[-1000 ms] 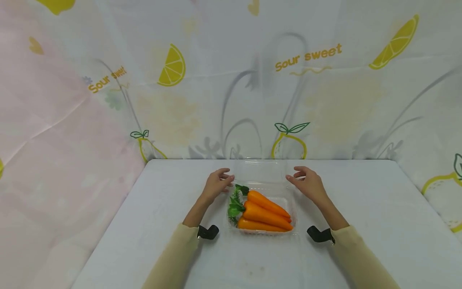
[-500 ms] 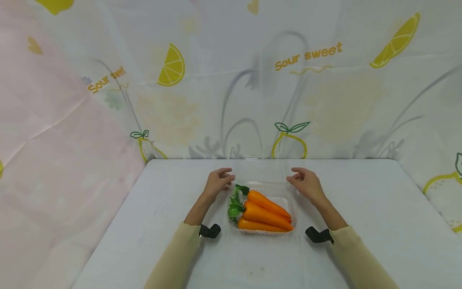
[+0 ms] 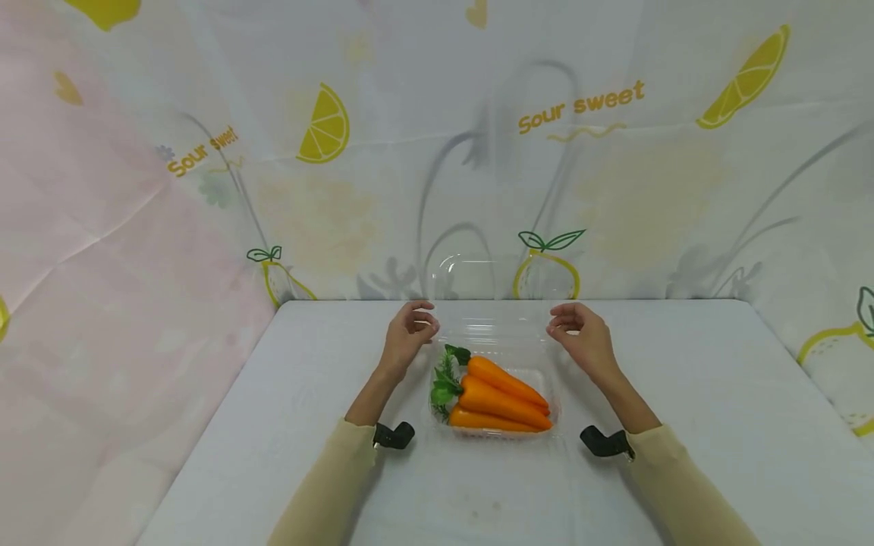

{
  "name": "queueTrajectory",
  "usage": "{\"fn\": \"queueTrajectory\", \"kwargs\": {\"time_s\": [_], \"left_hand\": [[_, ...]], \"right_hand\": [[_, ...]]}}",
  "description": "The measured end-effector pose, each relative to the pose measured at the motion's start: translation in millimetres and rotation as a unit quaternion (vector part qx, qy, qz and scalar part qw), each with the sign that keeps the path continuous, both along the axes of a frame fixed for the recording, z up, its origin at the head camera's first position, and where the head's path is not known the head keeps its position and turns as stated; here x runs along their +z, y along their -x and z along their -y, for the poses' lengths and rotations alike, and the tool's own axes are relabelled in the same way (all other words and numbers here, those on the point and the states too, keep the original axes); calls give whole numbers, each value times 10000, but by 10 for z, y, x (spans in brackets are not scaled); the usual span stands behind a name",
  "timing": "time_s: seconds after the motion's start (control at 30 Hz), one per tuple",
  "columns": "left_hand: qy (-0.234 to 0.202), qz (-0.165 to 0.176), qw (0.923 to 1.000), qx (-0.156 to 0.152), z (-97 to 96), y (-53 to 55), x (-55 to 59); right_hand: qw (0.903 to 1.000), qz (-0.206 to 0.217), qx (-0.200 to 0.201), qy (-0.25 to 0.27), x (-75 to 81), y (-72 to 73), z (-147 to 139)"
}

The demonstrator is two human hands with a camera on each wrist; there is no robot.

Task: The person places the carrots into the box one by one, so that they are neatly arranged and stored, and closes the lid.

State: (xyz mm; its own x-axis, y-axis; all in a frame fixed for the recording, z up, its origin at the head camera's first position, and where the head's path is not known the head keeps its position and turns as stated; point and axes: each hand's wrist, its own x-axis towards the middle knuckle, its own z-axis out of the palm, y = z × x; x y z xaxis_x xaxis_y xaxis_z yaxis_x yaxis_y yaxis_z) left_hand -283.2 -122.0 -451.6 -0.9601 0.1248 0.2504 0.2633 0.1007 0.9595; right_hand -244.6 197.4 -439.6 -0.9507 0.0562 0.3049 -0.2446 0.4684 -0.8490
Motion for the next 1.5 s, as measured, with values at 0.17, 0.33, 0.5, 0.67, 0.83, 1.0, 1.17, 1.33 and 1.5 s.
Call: {"fn": "queueTrajectory", "kwargs": {"time_s": [0.17,0.33,0.5,0.67,0.83,1.0,1.17,1.33,1.5], "left_hand": [[22,-219,9997,-41,32,-13,31],[277,-348,9989,-135,72,-121,110],[978,-487,9939,-138,79,-414,344],[1378,-646,9883,-141,129,-557,284],[1582,-727,9845,-227,242,-597,4],[1786,-390,9825,-365,261,-860,48],[2076,325,9771,-345,249,-1138,127],[1749,1112,9763,-623,224,-1311,190],[1677,1420,9721,-822,187,-1356,211]], "right_hand": [[9999,-123,-17,-88,45,-29,-2],[9995,-101,-2,-304,65,-110,-24],[9991,-10,9,-429,61,-221,-56],[9983,65,99,-562,60,-365,-109],[9953,130,332,-900,66,-559,-180],[9901,407,708,-1142,83,-733,-211],[9785,1210,1329,-1010,156,-859,-217],[9499,2355,1973,-577,250,-927,-219],[9294,2811,2385,-165,289,-1004,-181]]}}
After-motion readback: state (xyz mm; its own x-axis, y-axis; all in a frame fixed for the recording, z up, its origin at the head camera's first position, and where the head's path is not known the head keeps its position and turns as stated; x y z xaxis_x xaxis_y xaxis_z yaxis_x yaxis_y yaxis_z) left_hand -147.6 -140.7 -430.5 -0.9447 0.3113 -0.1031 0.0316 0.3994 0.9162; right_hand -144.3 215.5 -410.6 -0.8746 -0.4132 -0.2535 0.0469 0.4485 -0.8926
